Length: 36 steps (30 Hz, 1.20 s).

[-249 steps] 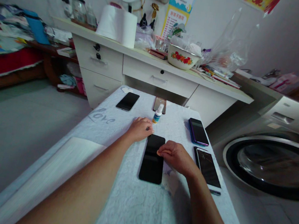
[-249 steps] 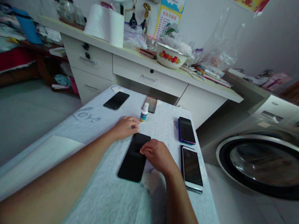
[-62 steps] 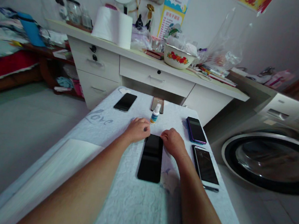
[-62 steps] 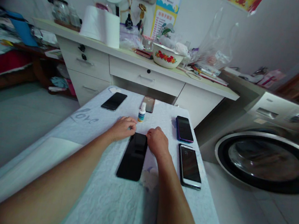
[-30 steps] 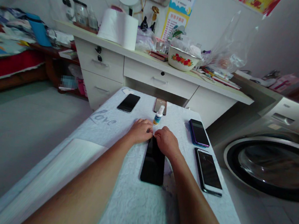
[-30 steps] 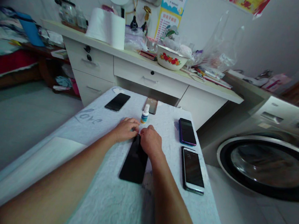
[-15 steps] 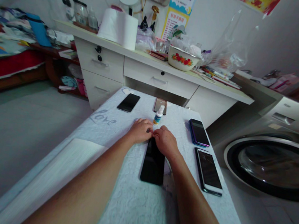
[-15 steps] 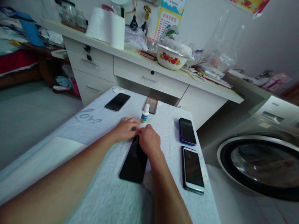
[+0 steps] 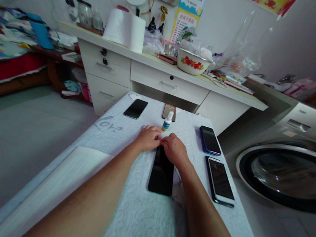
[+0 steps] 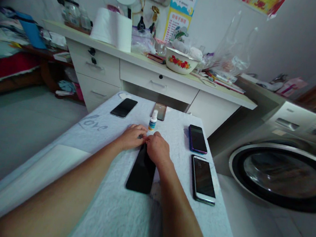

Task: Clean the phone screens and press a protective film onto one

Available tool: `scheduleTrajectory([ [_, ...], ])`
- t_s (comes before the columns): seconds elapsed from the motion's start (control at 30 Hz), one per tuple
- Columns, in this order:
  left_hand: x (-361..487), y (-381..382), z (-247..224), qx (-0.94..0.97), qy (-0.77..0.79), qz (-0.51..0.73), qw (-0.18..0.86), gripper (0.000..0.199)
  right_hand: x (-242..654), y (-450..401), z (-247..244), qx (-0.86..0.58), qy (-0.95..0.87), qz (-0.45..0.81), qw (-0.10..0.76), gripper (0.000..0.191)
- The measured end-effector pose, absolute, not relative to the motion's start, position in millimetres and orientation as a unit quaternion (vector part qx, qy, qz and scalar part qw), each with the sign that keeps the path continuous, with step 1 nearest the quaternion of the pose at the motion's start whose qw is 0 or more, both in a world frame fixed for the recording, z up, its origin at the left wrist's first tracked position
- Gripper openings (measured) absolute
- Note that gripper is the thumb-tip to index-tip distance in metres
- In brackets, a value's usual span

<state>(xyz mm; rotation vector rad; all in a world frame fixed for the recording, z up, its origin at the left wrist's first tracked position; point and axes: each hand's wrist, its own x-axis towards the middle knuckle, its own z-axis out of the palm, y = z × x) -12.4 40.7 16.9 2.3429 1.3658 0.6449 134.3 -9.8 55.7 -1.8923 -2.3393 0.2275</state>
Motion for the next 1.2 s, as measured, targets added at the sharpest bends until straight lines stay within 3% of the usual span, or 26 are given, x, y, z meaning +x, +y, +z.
scheduleTrajectory([
  [1.2, -11, 39, 18, 0.817, 0.488, 0.245, 0.184, 0.014, 177, -12, 58, -0.666, -0.739, 0.089, 0.060, 0.026],
])
